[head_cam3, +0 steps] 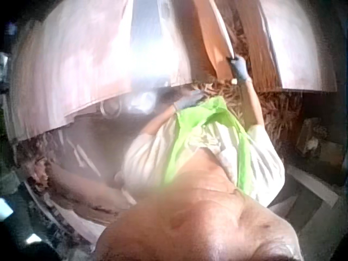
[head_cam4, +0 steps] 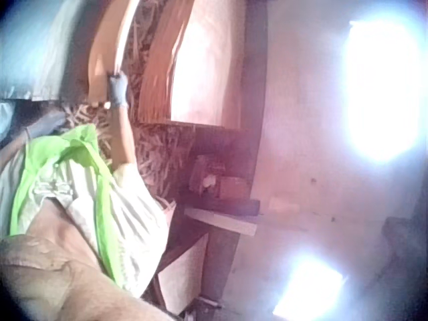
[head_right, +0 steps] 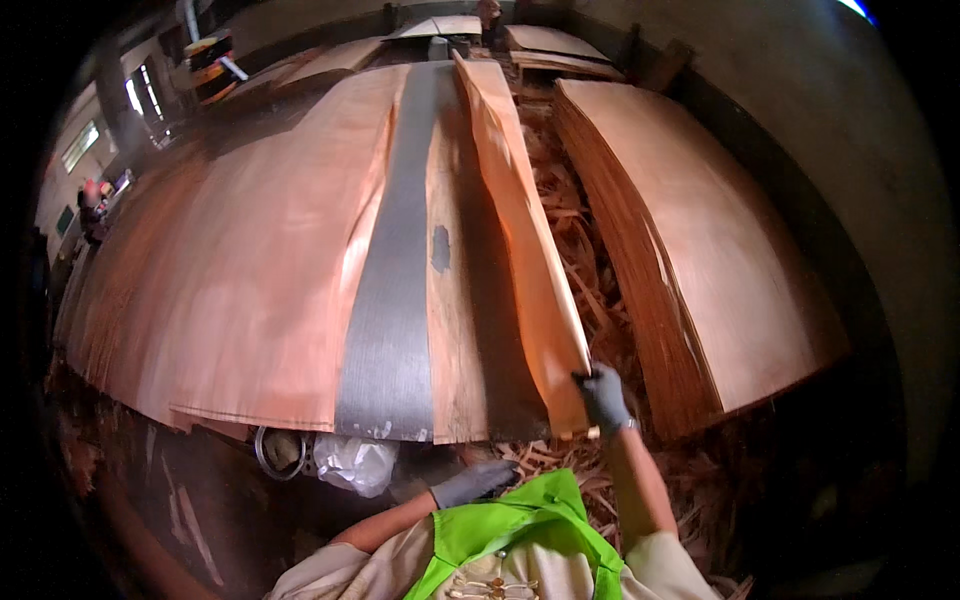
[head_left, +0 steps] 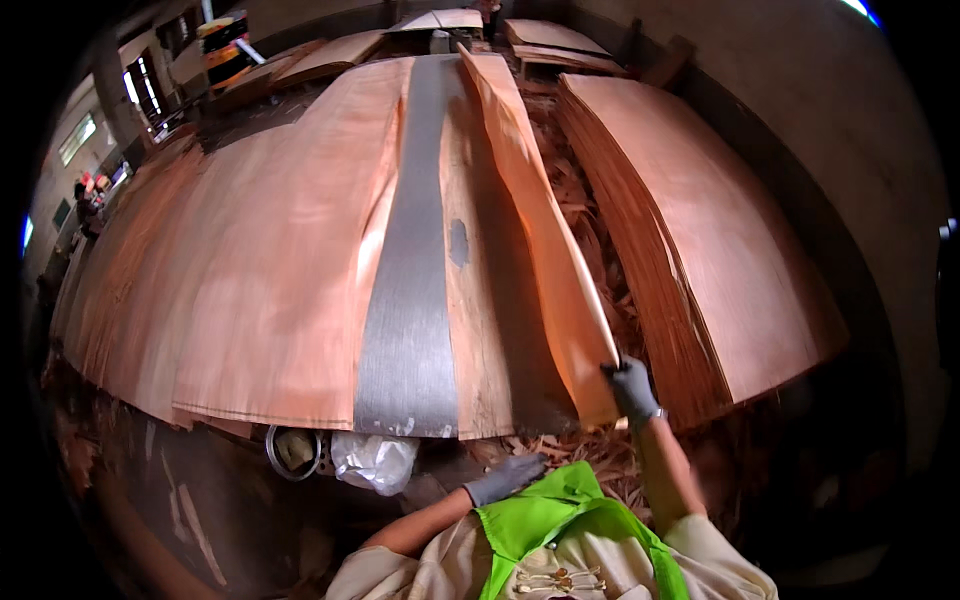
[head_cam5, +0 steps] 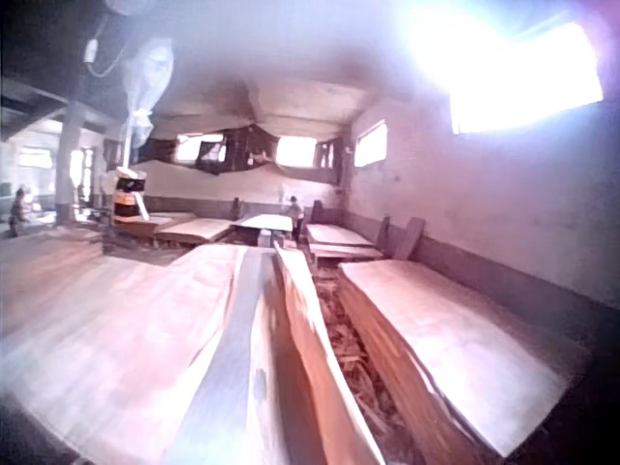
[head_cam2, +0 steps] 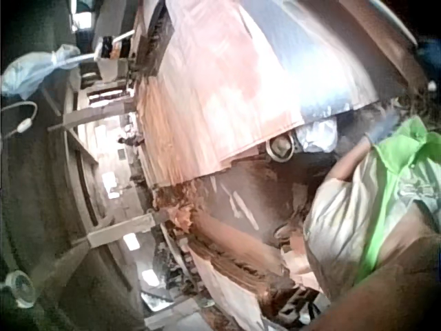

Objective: The person prepares thin wood veneer sheets by smoothing them onto a work surface, using a small hand tool to trim or score the material, and checking the alignment of multiple sheets before clearing scraps.

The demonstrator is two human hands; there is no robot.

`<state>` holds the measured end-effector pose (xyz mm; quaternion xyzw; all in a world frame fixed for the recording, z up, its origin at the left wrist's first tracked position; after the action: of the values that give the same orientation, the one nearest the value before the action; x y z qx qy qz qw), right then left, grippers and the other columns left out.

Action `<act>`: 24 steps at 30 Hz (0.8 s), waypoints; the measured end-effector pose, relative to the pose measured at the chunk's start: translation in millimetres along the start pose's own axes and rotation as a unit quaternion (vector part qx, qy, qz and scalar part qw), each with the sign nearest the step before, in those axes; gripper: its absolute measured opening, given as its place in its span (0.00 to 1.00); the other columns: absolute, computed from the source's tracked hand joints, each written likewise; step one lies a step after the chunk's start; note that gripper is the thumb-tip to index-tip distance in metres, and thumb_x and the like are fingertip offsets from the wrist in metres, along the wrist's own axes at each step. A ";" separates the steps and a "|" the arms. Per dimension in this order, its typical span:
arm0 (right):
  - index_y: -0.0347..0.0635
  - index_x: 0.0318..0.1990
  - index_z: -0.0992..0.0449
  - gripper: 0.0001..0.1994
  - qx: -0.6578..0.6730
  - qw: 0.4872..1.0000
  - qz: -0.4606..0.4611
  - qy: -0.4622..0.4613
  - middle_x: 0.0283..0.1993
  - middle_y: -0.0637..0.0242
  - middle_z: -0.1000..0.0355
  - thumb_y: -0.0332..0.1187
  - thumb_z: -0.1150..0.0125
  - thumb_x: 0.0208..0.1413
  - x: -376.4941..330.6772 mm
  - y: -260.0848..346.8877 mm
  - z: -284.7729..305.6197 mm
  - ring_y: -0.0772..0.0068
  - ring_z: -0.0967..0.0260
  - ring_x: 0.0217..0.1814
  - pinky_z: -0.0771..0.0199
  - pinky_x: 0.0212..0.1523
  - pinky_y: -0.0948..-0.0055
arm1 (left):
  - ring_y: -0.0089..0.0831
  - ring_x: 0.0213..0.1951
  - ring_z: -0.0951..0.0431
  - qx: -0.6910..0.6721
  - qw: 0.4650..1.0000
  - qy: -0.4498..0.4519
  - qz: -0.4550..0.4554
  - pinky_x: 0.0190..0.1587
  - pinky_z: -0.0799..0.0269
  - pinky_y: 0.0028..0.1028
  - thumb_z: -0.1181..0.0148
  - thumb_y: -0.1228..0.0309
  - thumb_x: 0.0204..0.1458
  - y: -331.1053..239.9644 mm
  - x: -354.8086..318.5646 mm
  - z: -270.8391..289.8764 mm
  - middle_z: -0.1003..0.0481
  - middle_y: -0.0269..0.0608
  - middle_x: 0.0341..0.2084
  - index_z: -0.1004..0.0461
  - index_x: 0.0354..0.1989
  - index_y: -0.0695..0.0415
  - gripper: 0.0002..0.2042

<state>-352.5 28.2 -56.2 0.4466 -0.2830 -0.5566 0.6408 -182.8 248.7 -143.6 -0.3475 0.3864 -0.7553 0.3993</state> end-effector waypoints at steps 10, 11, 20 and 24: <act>0.33 0.37 0.25 0.15 0.051 0.999 0.004 -0.001 0.25 0.72 0.32 0.39 0.39 0.50 -3.0 44.3 130.5 0.83 0.40 0.30 0.36 0.33 0.73 | 0.49 0.41 0.28 0.181 0.977 0.097 0.049 0.41 0.32 0.39 0.52 0.68 0.49 19.1 10.5 -48.7 0.32 0.53 0.46 0.33 0.49 0.59 0.18; 0.34 0.36 0.25 0.16 0.044 0.999 0.017 -0.012 0.24 0.71 0.32 0.40 0.39 0.50 -5.6 35.2 151.7 0.82 0.41 0.30 0.36 0.33 0.73 | 0.48 0.41 0.28 0.182 0.976 0.108 0.050 0.42 0.33 0.39 0.52 0.67 0.50 19.6 23.3 -59.4 0.32 0.53 0.46 0.33 0.49 0.59 0.18; 0.34 0.36 0.25 0.18 0.167 0.983 0.018 -0.068 0.22 0.71 0.33 0.43 0.40 0.51 -75.8 -73.7 377.7 0.81 0.42 0.23 0.39 0.24 0.76 | 0.45 0.45 0.31 0.192 0.969 0.120 0.103 0.46 0.36 0.38 0.53 0.63 0.51 20.8 176.2 -202.1 0.33 0.49 0.48 0.35 0.51 0.58 0.20; 0.33 0.34 0.24 0.17 0.196 0.979 0.001 -0.057 0.23 0.72 0.34 0.43 0.38 0.50 -85.3 -100.1 471.1 0.83 0.44 0.24 0.42 0.24 0.80 | 0.44 0.47 0.32 0.179 0.964 0.051 0.189 0.48 0.38 0.37 0.54 0.61 0.51 18.6 237.4 -253.4 0.33 0.47 0.49 0.36 0.52 0.58 0.21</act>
<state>-822.5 -8.8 74.1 0.5304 -0.4233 -0.5144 0.5243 -492.2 112.2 -224.8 -0.1523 0.3236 -0.7398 0.5698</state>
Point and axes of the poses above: each hand's wrist, its own x-axis towards the middle knuckle, its own z-axis out of the back of the hand, y = z × x, the point moved 5 cm from there along x, towards the middle knuckle
